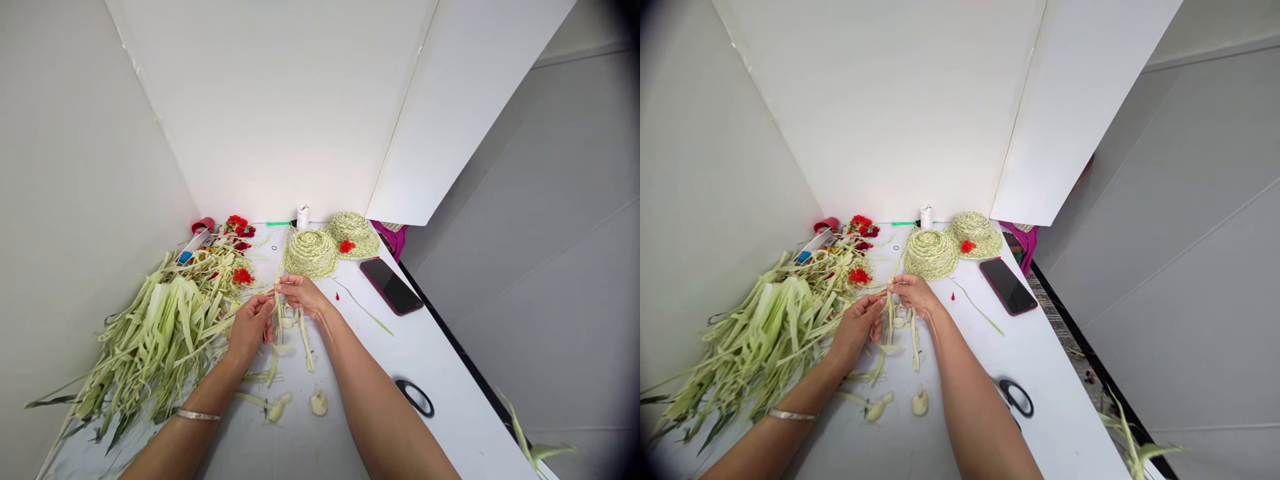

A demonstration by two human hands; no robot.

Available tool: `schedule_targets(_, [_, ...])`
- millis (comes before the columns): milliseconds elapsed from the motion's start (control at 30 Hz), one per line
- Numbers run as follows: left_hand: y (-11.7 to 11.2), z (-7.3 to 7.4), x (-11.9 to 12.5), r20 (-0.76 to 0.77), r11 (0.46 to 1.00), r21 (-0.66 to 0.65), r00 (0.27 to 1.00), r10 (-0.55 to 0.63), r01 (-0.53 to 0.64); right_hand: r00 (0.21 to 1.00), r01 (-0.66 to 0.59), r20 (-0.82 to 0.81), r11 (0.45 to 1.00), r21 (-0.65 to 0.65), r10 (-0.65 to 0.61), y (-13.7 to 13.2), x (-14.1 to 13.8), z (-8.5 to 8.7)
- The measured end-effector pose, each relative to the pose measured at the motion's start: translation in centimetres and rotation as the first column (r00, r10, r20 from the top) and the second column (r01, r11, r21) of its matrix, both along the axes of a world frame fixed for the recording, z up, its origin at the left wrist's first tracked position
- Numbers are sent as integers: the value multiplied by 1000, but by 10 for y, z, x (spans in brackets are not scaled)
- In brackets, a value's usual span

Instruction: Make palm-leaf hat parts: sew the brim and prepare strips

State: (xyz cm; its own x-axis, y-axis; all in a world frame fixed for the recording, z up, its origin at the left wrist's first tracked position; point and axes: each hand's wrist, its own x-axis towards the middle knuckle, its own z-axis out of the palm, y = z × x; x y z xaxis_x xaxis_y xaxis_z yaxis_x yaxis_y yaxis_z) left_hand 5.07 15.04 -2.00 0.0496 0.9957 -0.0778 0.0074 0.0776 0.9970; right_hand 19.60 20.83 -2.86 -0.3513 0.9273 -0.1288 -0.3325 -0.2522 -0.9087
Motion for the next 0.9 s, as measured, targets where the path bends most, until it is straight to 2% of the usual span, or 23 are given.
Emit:
schedule_targets(367, [4, 9, -1, -82, 994, 67, 993, 89, -84, 1000, 9, -10, 1000, 6, -9, 1, 0, -1])
schedule_targets(567, [10, 14, -6, -227, 994, 107, 974, 25, -1, 1000, 10, -18, 1000, -2, -10, 0, 0, -1])
schedule_targets(700, [10, 19, -13, -376, 985, 158, 926, -3, 67, 1000, 10, -25, 1000, -10, -10, 0, 0, -1])
schedule_targets(900, [14, 23, -24, -566, 951, 301, 816, 122, 67, 999, 5, -43, 1000, -2, -6, 3, 1, -5])
